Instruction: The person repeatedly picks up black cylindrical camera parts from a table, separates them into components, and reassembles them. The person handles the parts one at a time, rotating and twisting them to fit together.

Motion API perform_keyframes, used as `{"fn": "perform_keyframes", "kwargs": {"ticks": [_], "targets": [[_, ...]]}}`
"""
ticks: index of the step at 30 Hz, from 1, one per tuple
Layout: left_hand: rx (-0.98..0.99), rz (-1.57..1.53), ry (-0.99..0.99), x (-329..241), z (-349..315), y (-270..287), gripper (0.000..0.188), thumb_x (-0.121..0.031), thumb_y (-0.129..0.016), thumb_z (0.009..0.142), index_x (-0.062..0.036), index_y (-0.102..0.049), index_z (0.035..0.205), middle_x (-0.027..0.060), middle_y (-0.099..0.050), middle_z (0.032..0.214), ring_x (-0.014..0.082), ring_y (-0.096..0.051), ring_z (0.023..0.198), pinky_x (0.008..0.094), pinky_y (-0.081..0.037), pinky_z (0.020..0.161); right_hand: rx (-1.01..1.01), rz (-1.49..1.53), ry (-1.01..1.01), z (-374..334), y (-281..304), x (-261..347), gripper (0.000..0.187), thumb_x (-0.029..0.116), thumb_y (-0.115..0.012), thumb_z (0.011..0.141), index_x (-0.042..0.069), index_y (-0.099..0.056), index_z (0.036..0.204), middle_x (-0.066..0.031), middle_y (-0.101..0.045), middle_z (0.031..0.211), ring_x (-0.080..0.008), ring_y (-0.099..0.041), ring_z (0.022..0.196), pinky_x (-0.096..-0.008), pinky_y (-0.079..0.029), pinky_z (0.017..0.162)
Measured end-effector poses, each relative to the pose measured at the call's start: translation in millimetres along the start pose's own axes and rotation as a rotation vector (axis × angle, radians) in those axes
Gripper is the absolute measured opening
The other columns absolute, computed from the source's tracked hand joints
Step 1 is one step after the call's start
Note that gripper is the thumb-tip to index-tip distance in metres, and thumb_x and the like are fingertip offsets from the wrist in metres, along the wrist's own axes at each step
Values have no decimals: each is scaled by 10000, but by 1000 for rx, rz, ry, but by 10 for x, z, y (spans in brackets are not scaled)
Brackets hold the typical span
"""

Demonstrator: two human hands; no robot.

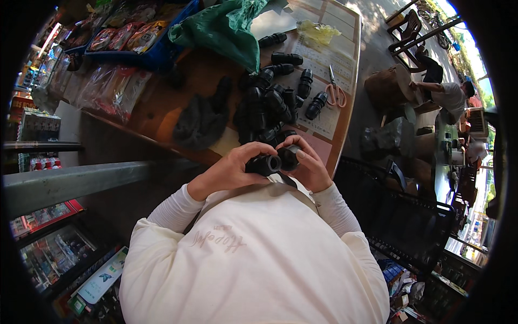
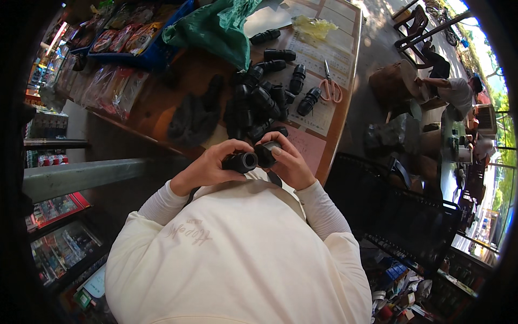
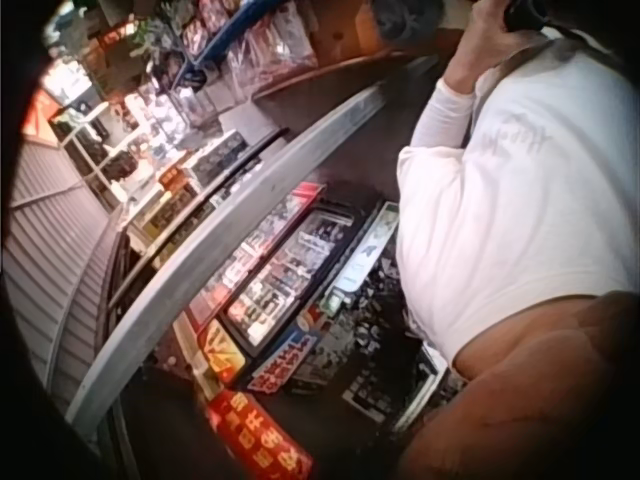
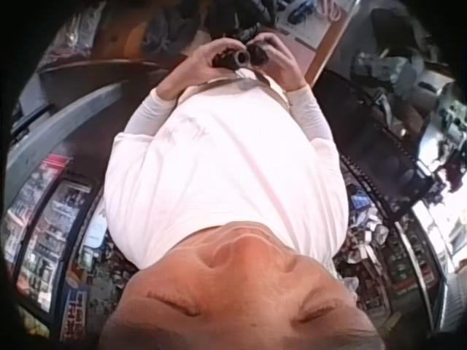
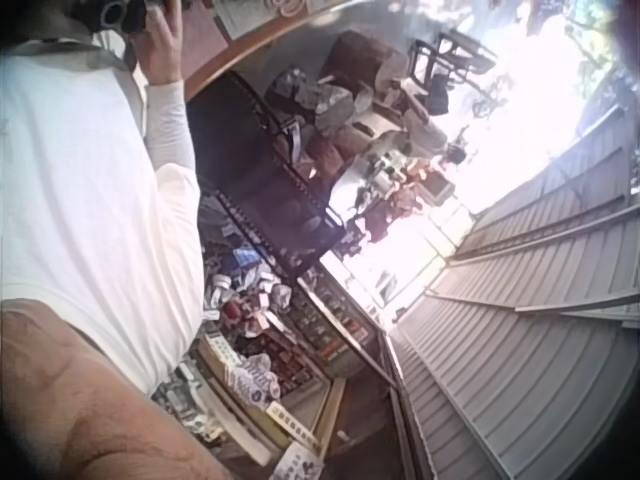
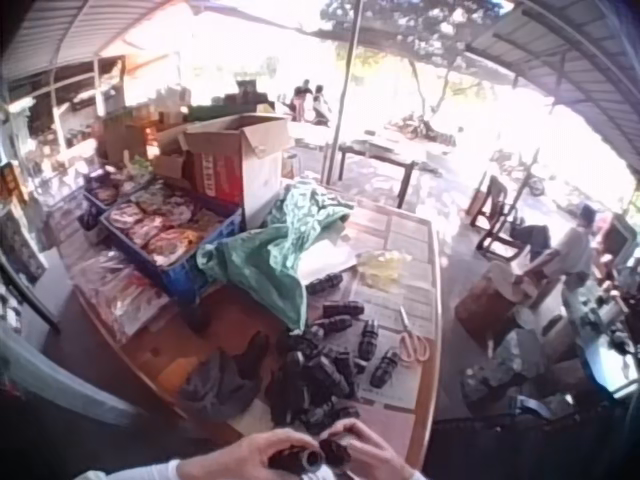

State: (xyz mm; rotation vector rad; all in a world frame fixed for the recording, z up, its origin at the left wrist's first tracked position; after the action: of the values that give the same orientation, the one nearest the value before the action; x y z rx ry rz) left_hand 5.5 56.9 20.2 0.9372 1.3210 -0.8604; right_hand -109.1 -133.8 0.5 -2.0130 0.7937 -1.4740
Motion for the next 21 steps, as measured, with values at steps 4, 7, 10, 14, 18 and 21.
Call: {"fn": "perform_keyframes", "kwargs": {"ticks": [4, 7, 10, 14, 18, 21], "targets": [[-59, 148, 5, -75, 0, -10, 542, -69, -811, 677, -65, -580, 1167, 96, -621, 1081, 246, -617, 987, 342, -494, 874, -33, -84, 47, -6, -39, -21, 351, 243, -631, 928, 114, -464, 1208, -18, -545, 1120, -74, -546, 872, -208, -466, 711], [-88, 234, -2, -75, -5, -15, 547, -84, -822, 665, -67, -582, 1156, 103, -621, 1059, 263, -621, 964, 355, -504, 853, -66, -188, 69, -11, -44, -24, 358, 250, -641, 925, 112, -470, 1207, 2, -535, 1088, -56, -533, 859, -182, -453, 702], [-98, 278, -13, -67, -5, -16, 550, -101, -831, 658, -69, -581, 1147, 107, -621, 1041, 271, -622, 961, 361, -505, 847, -79, -249, 80, -7, -13, -42, 363, 260, -650, 921, 111, -478, 1203, 11, -526, 1062, -40, -522, 845, -160, -440, 691], [-95, 304, 21, -90, -3, -21, 540, -101, -828, 661, -67, -572, 1136, 110, -618, 1027, 272, -621, 960, 360, -503, 843, -113, -321, 88, -10, -38, -43, 341, 246, -651, 915, 110, -496, 1187, 12, -529, 1029, -29, -522, 833, -152, -436, 687], [-110, 268, 47, -57, -3, -30, 526, -76, -815, 668, -58, -556, 1125, 112, -613, 1021, 266, -617, 956, 350, -498, 838, -126, -316, 42, -15, 45, -72, 334, 246, -592, 934, 88, -481, 1207, -56, -552, 1111, -118, -588, 910, -261, -525, 764], [-123, 166, 67, 9, -13, -32, 511, -52, -804, 678, -53, -550, 1121, 97, -609, 1011, 226, -608, 948, 321, -487, 833, -54, -29, -81, -26, 78, -24, 335, 332, -540, 940, 103, -492, 1180, -78, -568, 1093, -159, -599, 901, -275, -525, 731]]}}
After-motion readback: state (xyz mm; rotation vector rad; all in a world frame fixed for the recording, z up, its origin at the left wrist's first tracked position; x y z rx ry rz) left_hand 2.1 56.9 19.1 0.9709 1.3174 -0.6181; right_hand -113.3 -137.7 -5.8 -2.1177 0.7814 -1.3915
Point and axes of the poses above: each hand's wrist, its own z-axis towards the middle knuckle, its own y-axis out of the back of the hand, x = y × z, the point moved 1 cm from there along z, towards the middle knuckle
